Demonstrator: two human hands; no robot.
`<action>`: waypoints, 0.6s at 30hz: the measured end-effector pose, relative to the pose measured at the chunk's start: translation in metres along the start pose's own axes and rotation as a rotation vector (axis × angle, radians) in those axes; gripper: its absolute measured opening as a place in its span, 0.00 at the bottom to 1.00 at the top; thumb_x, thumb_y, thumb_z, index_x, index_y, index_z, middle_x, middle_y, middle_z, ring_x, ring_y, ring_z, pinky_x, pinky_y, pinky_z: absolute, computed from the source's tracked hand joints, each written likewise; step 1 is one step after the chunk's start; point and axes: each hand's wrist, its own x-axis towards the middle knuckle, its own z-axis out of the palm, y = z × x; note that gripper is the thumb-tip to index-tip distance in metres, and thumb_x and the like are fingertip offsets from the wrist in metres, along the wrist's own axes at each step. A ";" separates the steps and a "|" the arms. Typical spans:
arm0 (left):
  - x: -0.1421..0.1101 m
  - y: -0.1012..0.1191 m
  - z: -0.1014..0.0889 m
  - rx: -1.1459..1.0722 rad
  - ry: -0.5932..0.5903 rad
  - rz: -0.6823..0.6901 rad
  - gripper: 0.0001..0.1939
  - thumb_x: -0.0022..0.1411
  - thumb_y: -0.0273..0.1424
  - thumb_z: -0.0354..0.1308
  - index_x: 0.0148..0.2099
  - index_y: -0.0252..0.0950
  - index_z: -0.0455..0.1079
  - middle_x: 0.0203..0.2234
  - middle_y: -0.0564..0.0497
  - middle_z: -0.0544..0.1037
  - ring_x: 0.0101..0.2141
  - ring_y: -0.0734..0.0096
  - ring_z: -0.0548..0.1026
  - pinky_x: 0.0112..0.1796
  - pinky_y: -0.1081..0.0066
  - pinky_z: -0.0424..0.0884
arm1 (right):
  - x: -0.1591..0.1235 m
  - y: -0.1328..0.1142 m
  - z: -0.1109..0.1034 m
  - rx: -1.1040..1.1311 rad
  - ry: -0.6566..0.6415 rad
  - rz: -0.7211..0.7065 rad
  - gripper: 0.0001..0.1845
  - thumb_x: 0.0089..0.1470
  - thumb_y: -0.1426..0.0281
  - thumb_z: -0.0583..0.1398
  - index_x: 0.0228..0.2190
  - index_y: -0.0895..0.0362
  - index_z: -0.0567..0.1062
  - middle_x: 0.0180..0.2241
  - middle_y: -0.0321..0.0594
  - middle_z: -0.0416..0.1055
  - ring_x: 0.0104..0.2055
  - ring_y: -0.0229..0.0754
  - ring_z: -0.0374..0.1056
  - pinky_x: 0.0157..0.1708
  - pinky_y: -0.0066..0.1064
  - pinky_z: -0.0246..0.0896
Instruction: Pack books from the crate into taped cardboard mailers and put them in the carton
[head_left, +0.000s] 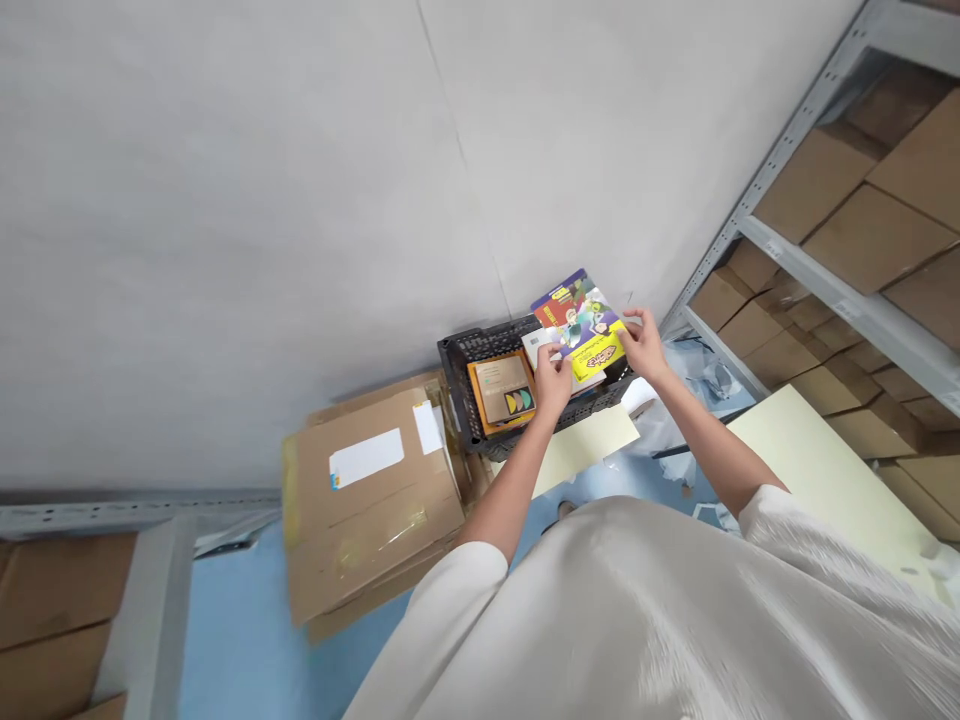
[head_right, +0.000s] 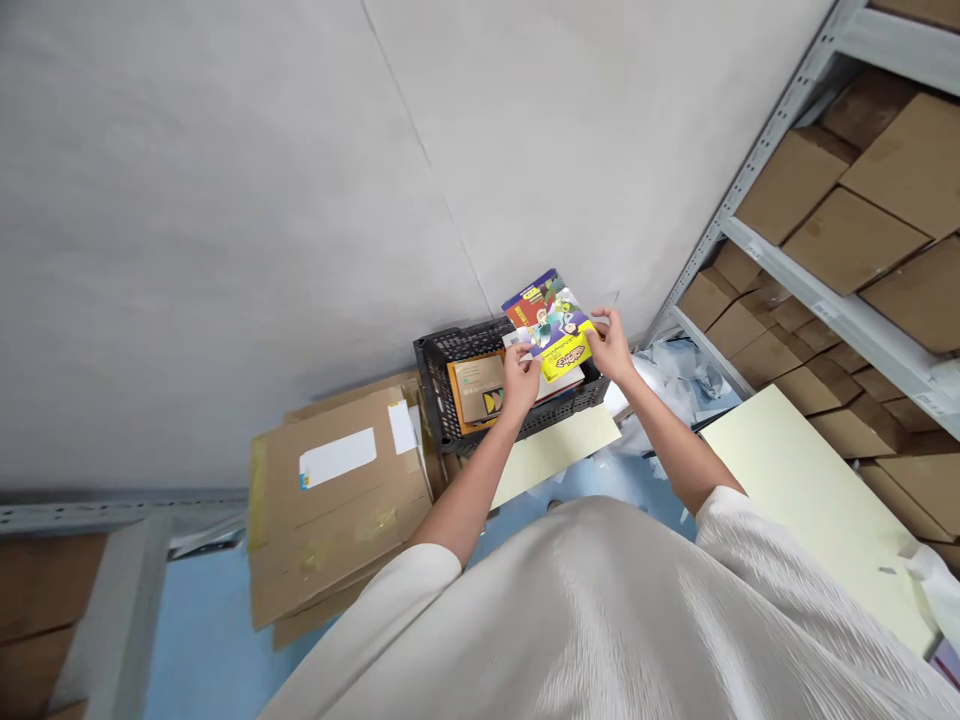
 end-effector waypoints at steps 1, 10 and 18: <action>-0.002 0.010 0.011 0.000 -0.028 0.021 0.15 0.71 0.28 0.60 0.58 0.42 0.69 0.50 0.48 0.80 0.39 0.69 0.81 0.42 0.69 0.77 | -0.003 -0.001 -0.015 -0.005 0.032 0.000 0.29 0.64 0.51 0.63 0.59 0.47 0.60 0.47 0.43 0.82 0.45 0.49 0.78 0.46 0.42 0.76; -0.055 0.032 0.153 0.215 -0.316 0.002 0.24 0.71 0.32 0.62 0.67 0.42 0.71 0.47 0.46 0.83 0.44 0.63 0.82 0.47 0.65 0.79 | -0.075 0.045 -0.177 -0.065 0.265 0.088 0.35 0.64 0.50 0.63 0.65 0.55 0.72 0.57 0.51 0.80 0.62 0.57 0.76 0.60 0.52 0.76; -0.149 0.010 0.303 0.284 -0.593 -0.055 0.18 0.68 0.29 0.62 0.59 0.40 0.76 0.54 0.47 0.83 0.43 0.66 0.82 0.48 0.66 0.79 | -0.201 0.128 -0.317 -0.002 0.427 0.415 0.26 0.57 0.63 0.64 0.56 0.57 0.79 0.52 0.49 0.84 0.53 0.54 0.82 0.54 0.49 0.80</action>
